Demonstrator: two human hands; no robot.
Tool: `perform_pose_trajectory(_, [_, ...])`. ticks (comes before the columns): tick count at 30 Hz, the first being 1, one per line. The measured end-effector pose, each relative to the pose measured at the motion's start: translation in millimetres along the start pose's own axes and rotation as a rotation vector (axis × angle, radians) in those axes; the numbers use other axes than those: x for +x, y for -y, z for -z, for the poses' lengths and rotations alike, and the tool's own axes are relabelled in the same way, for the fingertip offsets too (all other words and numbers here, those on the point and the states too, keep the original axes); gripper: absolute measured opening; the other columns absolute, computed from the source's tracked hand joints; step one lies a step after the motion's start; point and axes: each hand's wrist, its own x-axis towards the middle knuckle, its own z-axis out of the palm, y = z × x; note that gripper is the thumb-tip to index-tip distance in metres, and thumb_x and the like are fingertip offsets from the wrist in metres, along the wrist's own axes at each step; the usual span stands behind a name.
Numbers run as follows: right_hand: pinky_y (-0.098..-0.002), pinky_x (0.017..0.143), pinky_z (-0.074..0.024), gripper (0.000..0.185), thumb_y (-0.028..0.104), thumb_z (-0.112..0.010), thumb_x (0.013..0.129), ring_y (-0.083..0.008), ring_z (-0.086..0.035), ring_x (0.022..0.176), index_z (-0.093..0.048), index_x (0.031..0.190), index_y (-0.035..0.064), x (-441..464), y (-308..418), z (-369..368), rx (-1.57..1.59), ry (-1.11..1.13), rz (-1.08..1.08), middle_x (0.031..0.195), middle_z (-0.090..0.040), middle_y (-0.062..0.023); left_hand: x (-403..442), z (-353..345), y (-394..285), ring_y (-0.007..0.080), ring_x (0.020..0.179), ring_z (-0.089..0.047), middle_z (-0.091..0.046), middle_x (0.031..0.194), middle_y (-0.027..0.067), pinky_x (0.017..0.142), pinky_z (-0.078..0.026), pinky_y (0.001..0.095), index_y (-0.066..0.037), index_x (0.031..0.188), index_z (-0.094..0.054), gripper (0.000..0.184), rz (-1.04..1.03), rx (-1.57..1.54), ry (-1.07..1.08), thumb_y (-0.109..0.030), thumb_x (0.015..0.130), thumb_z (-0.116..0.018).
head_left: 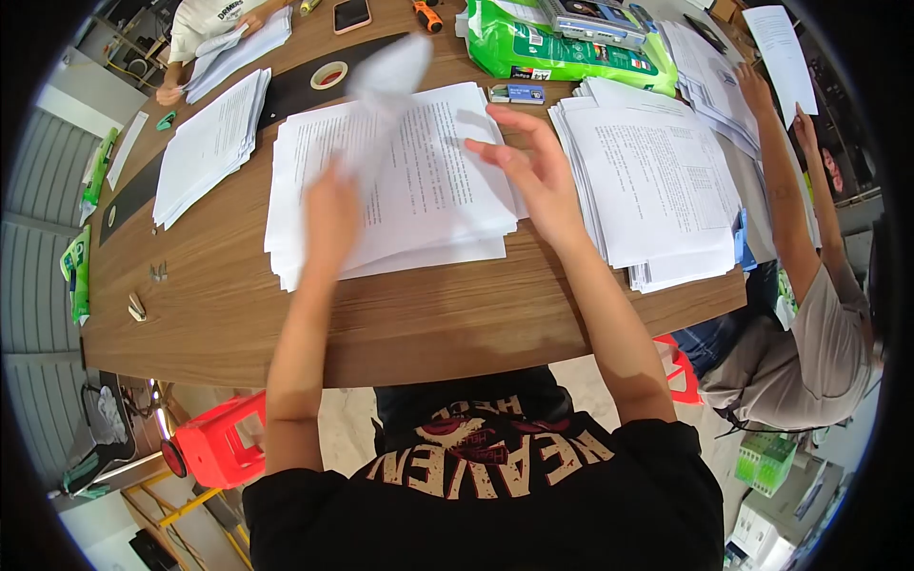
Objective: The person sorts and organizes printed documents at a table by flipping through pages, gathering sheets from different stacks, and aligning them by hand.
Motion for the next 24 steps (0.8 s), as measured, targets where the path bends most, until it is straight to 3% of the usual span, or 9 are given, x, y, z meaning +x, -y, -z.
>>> perform_pose_trajectory(1, [-0.0351, 0.093, -0.0473, 0.027, 0.005, -0.055, 0.091, -0.0236, -0.059, 0.114, -0.055, 0.118, 0.0011, 2, -6, 10, -0.215, -0.007, -0.054, 0.136, -0.046, -0.0163, 10, 13, 33, 0.0395, 0.07, -0.057, -0.063, 0.081, 0.0245, 0.066, -0.046, 0.0418, 0.003, 0.112, -0.061, 0.028, -0.119, 0.153, -0.179, -0.008, 0.088, -0.051])
perform_pose_trajectory(3, [-0.0345, 0.094, -0.0465, 0.026, 0.006, -0.058, 0.09, -0.0238, -0.06, 0.113, -0.058, 0.116, 0.0037, 1, -11, 20, -0.431, -0.02, -0.102, 0.134, -0.05, -0.0162, 24, 65, 46, 0.0362, 0.077, -0.062, -0.065, 0.086, 0.0241, 0.07, -0.048, 0.042, 0.004, 0.108, -0.062, 0.028, 0.305, 0.08, -0.382, -0.015, 0.094, -0.046])
perform_pose_trajectory(5, [-0.0424, 0.101, -0.0388, 0.033, 0.013, -0.061, 0.089, -0.0276, -0.051, 0.124, -0.057, 0.122, 0.0084, -1, -11, 25, -0.95, 0.142, 0.141, 0.133, -0.053, -0.0143, 26, 100, 86, 0.0362, 0.086, -0.064, -0.066, 0.093, 0.0251, 0.075, -0.049, 0.0408, 0.003, 0.108, -0.062, 0.03, 0.213, 0.194, -0.695, -0.017, 0.095, -0.045])
perform_pose_trajectory(6, [-0.0424, 0.101, -0.0388, 0.033, 0.013, -0.061, 0.089, -0.0276, -0.051, 0.124, -0.057, 0.122, 0.0084, -3, -13, 27, -0.952, 0.137, 0.142, 0.133, -0.053, -0.0143, 19, 119, 84, 0.0358, 0.088, -0.065, -0.066, 0.096, 0.0256, 0.077, -0.049, 0.0404, 0.003, 0.108, -0.062, 0.03, 0.212, 0.204, -0.787, -0.017, 0.095, -0.045])
perform_pose_trajectory(10, [-0.0488, 0.107, -0.0228, 0.036, 0.022, -0.061, 0.089, -0.0278, -0.035, 0.136, -0.06, 0.124, 0.018, -6, -26, 36, -1.118, 0.363, 0.026, 0.139, -0.049, -0.0057, 8, 125, 40, 0.0349, 0.09, -0.066, -0.067, 0.096, 0.0239, 0.08, -0.049, 0.0416, 0.004, 0.111, -0.061, 0.028, 0.188, 0.115, -0.866, -0.013, 0.095, -0.046])
perform_pose_trajectory(12, [-0.0503, 0.106, -0.0246, 0.033, 0.022, -0.062, 0.088, -0.0285, -0.037, 0.134, -0.063, 0.121, 0.0192, -5, -24, 35, -1.113, 0.357, -0.007, 0.139, -0.049, -0.0048, 7, 106, 21, 0.0348, 0.102, -0.062, -0.064, 0.11, 0.0213, 0.09, -0.046, 0.0404, 0.002, 0.119, -0.058, 0.033, 0.172, 0.288, -0.569, 0.001, 0.088, -0.047])
perform_pose_trajectory(14, [-0.0508, 0.105, -0.0252, 0.032, 0.023, -0.063, 0.088, -0.0286, -0.038, 0.134, -0.064, 0.12, 0.02, -3, -25, 33, -1.12, 0.358, -0.011, 0.139, -0.049, -0.0041, 7, 69, -16, 0.0341, 0.118, -0.053, -0.057, 0.127, 0.0185, 0.1, -0.041, 0.0389, -0.001, 0.127, -0.053, 0.051, -0.247, 0.191, -0.428, 0.011, 0.078, -0.046])
perform_pose_trajectory(16, [-0.0514, 0.104, -0.0257, 0.031, 0.023, -0.063, 0.087, -0.0288, -0.038, 0.133, -0.065, 0.118, 0.0208, -2, -25, 32, -1.121, 0.356, -0.012, 0.139, -0.05, -0.0034, -3, 32, -30, 0.0335, 0.128, -0.044, -0.047, 0.138, 0.0173, 0.107, -0.035, 0.0411, -0.003, 0.132, -0.049, 0.063, -0.363, 0.169, -0.196, 0.015, 0.071, -0.045])
perform_pose_trajectory(24, [-0.0431, 0.105, -0.0359, 0.033, 0.022, -0.068, 0.084, -0.0363, -0.041, 0.13, -0.066, 0.116, 0.0148, 0, -13, 39, -0.948, 0.442, -0.025, 0.14, -0.047, -0.0122, -18, -26, -21, 0.0337, 0.124, -0.049, -0.052, 0.132, 0.022, 0.1, -0.041, 0.049, 0.0, 0.132, -0.046, 0.051, -0.262, 0.299, 0.074, 0.005, 0.081, -0.045])
